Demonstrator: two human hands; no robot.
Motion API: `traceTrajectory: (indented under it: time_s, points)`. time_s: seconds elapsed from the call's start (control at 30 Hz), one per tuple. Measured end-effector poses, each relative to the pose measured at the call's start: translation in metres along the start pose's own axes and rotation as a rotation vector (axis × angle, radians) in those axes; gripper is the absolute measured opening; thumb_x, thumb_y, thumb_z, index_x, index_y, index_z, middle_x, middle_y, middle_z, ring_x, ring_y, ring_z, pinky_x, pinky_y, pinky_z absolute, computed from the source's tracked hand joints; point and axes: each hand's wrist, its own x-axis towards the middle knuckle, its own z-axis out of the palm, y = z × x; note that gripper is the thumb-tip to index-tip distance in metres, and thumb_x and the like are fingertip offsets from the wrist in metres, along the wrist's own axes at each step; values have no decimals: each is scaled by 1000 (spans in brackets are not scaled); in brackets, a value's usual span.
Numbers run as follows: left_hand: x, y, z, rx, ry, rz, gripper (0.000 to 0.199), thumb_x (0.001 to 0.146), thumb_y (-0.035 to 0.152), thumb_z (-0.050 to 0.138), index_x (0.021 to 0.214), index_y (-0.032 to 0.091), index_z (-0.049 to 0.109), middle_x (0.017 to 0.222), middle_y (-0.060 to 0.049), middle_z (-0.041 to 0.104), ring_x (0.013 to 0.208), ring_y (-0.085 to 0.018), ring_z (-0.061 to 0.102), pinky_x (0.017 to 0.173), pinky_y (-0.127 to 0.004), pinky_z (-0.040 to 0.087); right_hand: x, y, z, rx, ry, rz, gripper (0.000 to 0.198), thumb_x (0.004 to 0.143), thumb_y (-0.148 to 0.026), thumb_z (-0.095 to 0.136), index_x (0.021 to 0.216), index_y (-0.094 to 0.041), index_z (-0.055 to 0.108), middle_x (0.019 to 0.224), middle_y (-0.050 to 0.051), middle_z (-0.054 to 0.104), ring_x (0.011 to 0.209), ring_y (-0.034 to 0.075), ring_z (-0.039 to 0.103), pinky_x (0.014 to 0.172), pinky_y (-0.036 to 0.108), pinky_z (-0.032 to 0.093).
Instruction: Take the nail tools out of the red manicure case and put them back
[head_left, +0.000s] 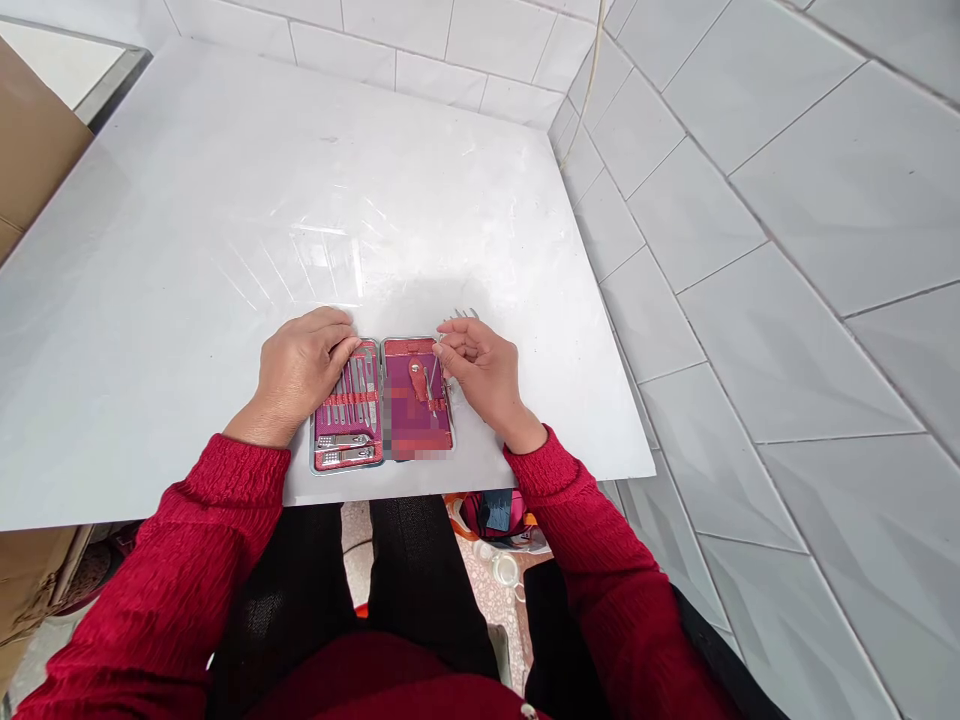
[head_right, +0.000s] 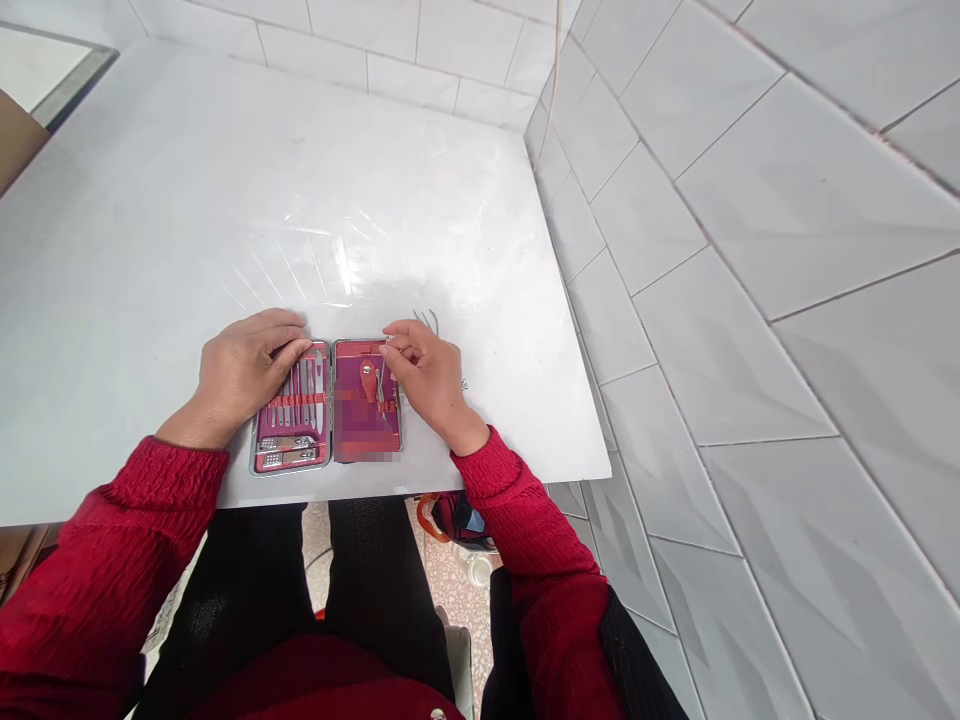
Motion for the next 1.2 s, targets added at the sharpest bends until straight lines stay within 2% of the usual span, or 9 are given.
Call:
traceTrajectory:
  time_s: [0.4, 0.97, 1.1, 1.2]
  points:
    - [-1, -1, 1, 39, 1, 25, 33, 105, 37, 52, 89, 24, 78, 113, -5, 79, 100, -25, 73, 79, -38, 58, -3, -1, 3, 14, 40, -31, 16, 94, -35, 67, 107, -26, 68, 90, 0, 72, 77, 16, 68, 75, 34, 59]
    - [-1, -3, 2, 20, 18, 44, 34, 105, 36, 51, 92, 23, 79, 111, -7, 78, 96, -25, 73, 77, -40, 58, 0, 4, 1, 143, 145, -154, 15, 91, -36, 74, 101, -25, 69, 81, -3, 71, 62, 12, 64, 62, 30, 58]
    - [-1, -4, 3, 32, 24, 53, 34, 105, 36, 51, 90, 23, 79, 110, -6, 78, 96, -25, 73, 76, -39, 58, 1, 5, -1, 89, 229, -184, 13, 91, -33, 73, 101, -26, 69, 81, -3, 71, 62, 12, 63, 63, 31, 58]
    - [-1, -4, 3, 32, 24, 53, 34, 105, 36, 52, 90, 23, 79, 109, -7, 78, 96, -25, 73, 78, -39, 59, 1, 7, -1, 36, 239, -215, 11, 92, -32, 71, 101, -26, 70, 81, -4, 70, 65, 12, 64, 65, 31, 57]
